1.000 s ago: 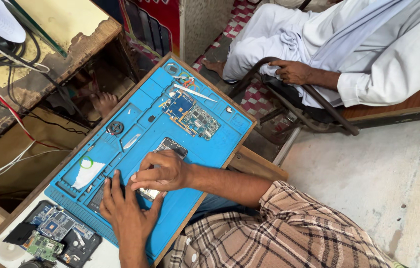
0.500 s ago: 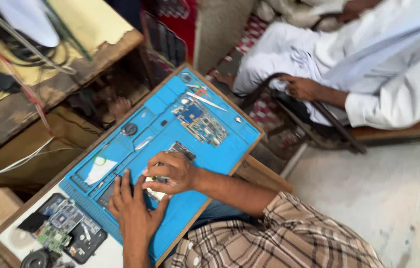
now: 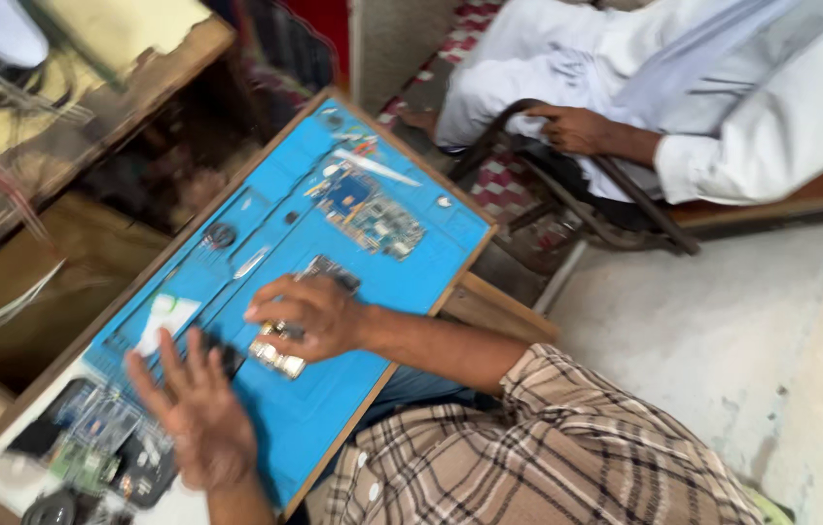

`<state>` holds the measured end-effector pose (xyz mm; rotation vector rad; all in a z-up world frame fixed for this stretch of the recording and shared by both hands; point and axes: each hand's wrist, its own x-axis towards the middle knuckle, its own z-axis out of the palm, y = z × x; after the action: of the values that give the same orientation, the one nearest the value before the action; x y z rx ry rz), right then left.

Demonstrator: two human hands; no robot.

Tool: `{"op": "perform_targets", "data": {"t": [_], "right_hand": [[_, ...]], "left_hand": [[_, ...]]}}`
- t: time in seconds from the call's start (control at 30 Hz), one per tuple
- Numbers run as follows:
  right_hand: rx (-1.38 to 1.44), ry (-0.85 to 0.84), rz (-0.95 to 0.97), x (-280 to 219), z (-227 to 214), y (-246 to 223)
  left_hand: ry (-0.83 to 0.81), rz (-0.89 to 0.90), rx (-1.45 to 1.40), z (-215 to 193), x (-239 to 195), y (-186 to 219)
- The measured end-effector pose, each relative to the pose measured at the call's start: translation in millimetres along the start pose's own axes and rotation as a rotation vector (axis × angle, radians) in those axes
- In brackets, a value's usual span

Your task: The person uses a yellow-handled screwdriver to work on a small electronic component on a blue workbench. They repeatedly tighten and loosen screws on the component while holding it steady with their other hand.

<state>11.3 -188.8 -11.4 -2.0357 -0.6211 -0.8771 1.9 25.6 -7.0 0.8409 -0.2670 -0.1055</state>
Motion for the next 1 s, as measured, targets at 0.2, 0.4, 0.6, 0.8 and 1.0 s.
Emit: {"op": "perform_targets", "data": {"t": [0.2, 0.4, 0.6, 0.8, 1.0], "right_hand": [[0.021, 0.014, 0.024, 0, 1, -5], [0.032, 0.019, 0.002, 1, 1, 0], [0.033, 0.027, 0.002, -2, 4, 0], [0.029, 0.015, 0.018, -5, 7, 1], [0.046, 0.013, 0.034, -6, 8, 2]], "left_hand": [[0.126, -0.111, 0.197, -1, 0, -7], [-0.133, 0.312, 1.598, 11, -2, -16], [-0.200, 0.257, 1.733, 12, -4, -22], [-0.186, 0.244, 1.736, 9, -7, -24], [-0.198, 0.213, 1.699, 8, -5, -25]]}}
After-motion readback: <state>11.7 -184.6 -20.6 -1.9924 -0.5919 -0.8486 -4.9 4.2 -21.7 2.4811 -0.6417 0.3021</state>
